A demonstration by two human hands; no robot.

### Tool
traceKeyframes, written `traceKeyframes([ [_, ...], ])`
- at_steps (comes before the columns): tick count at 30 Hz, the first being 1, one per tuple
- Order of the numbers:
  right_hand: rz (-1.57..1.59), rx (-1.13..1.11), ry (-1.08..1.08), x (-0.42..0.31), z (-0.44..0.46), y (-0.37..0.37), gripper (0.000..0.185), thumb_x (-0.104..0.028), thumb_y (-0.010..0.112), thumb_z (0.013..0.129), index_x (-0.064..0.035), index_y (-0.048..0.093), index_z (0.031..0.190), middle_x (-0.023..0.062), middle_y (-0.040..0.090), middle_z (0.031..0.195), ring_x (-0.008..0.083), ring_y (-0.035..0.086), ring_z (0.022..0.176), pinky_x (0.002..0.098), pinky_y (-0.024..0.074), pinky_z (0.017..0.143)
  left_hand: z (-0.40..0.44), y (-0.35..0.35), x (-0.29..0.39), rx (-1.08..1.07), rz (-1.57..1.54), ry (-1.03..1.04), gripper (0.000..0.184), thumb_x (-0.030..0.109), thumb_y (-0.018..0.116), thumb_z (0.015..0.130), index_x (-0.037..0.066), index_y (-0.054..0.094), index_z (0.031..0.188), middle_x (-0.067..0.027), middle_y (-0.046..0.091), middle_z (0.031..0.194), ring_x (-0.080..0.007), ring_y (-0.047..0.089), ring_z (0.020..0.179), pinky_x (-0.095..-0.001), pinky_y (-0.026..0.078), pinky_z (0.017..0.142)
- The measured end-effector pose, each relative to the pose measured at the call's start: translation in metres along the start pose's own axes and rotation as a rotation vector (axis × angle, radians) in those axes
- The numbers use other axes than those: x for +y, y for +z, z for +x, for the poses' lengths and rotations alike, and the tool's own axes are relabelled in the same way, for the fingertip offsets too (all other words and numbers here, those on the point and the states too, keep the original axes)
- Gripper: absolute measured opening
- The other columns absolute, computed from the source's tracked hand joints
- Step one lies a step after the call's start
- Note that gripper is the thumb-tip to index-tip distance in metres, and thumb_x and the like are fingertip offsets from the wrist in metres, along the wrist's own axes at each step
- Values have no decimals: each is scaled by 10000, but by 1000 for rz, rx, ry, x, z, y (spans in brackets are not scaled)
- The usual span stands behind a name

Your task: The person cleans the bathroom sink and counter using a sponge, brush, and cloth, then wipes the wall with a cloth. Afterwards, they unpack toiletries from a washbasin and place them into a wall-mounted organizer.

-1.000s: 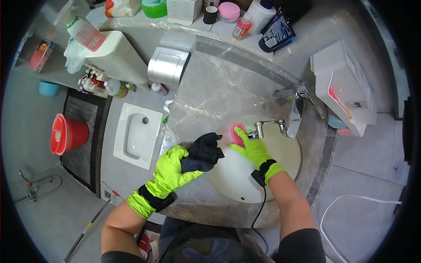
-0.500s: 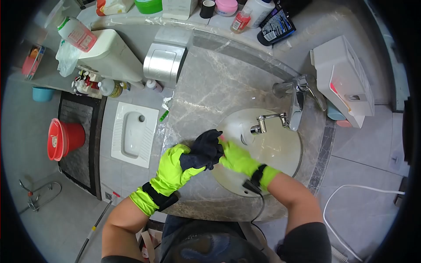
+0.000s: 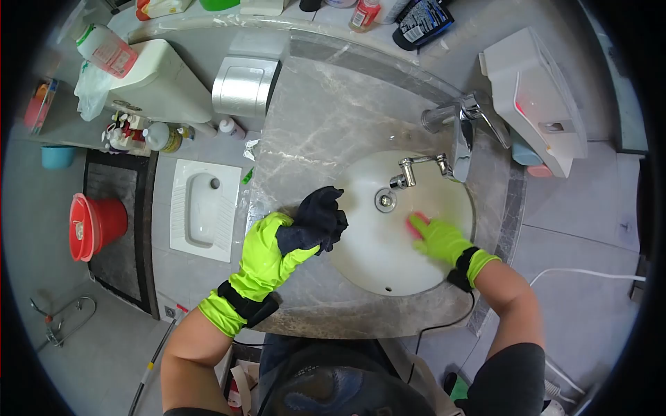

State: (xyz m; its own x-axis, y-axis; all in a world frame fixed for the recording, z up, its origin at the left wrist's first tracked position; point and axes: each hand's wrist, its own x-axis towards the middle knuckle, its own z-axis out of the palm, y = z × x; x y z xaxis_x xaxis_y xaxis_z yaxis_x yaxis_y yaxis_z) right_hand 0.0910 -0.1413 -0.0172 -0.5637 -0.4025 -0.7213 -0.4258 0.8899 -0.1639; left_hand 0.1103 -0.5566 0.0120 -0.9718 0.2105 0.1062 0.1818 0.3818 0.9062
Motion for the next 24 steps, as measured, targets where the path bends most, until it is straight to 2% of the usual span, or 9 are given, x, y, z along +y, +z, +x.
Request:
traceKeyframes([
  [1, 37, -43, -108, -15, -7, -10, 651, -397, 529, 937, -159, 339, 1511, 207, 543, 1321, 384, 615, 1051, 476, 486, 916, 1, 1, 1, 7, -31, 4, 179, 295, 787, 821, 144, 691, 834, -95, 610, 750, -331, 617, 679, -399, 477, 608],
  [3, 341, -328, -19, -87, -1, -46, 654, -412, 506, 946, -155, 319, 1517, 234, 538, 1329, 394, 613, 1073, 477, 488, 912, 7, 0, 4, -2, -62, 66, 170, 280, 785, 823, 139, 691, 841, -91, 618, 751, -329, 621, 678, -396, 479, 608],
  [5, 512, -161, -85, -136, 41, -50, 662, -402, 497, 954, -147, 286, 1528, 268, 541, 1306, 421, 612, 1062, 485, 489, 905, 7, -1, 3, 13, -8, 114, 167, 266, 787, 821, 133, 690, 844, -89, 625, 747, -326, 627, 679, -394, 483, 610],
  [8, 568, 406, -190, -102, 125, -6, 687, -442, 495, 964, -142, 260, 1535, 279, 577, 1222, 439, 606, 1035, 494, 484, 888, 8, 0, 7, 25, -13, 104, 159, 243, 794, 815, 129, 689, 849, -88, 622, 730, -324, 630, 678, -393, 485, 612],
  [11, 206, 364, 68, -71, 99, -20, 712, -482, 506, 962, -131, 267, 1534, 273, 613, 1137, 440, 605, 1020, 499, 483, 868, 9, -2, 12, 17, -46, 73, 151, 222, 799, 807, 128, 688, 847, -90, 625, 730, -321, 633, 682, -391, 488, 616],
  [14, 382, 25, 31, -86, 51, -21, 728, -494, 523, 956, -133, 271, 1536, 255, 633, 1102, 436, 605, 1017, 499, 480, 865, 13, -9, 32, 25, -75, 24, 155, 227, 800, 804, 127, 697, 864, -98, 644, 755, -322, 642, 698, -391, 493, 623],
  [17, 477, -51, -29, -99, 32, -8, 734, -489, 524, 957, -146, 254, 1547, 250, 637, 1090, 443, 608, 994, 505, 475, 865, 7, -4, 16, -10, 17, 51, 161, 244, 787, 816, 125, 715, 897, -110, 670, 799, -327, 656, 726, -389, 503, 638],
  [18, 378, -153, -68, -108, 42, -26, 764, -496, 532, 952, -154, 220, 1560, 270, 611, 1138, 447, 600, 1009, 494, 472, 880, 9, -2, 9, -30, 74, 91, 164, 249, 780, 822, 124, 721, 910, -114, 678, 816, -329, 660, 737, -388, 507, 645],
  [24, 477, 355, 104, -89, 116, -14, 765, -467, 549, 950, -137, 221, 1557, 288, 543, 1267, 422, 589, 1069, 478, 476, 894, 18, -7, 31, -54, 38, 28, 176, 260, 728, 869, 85, 721, 871, -106, 673, 753, -317, 658, 695, -372, 514, 649],
])
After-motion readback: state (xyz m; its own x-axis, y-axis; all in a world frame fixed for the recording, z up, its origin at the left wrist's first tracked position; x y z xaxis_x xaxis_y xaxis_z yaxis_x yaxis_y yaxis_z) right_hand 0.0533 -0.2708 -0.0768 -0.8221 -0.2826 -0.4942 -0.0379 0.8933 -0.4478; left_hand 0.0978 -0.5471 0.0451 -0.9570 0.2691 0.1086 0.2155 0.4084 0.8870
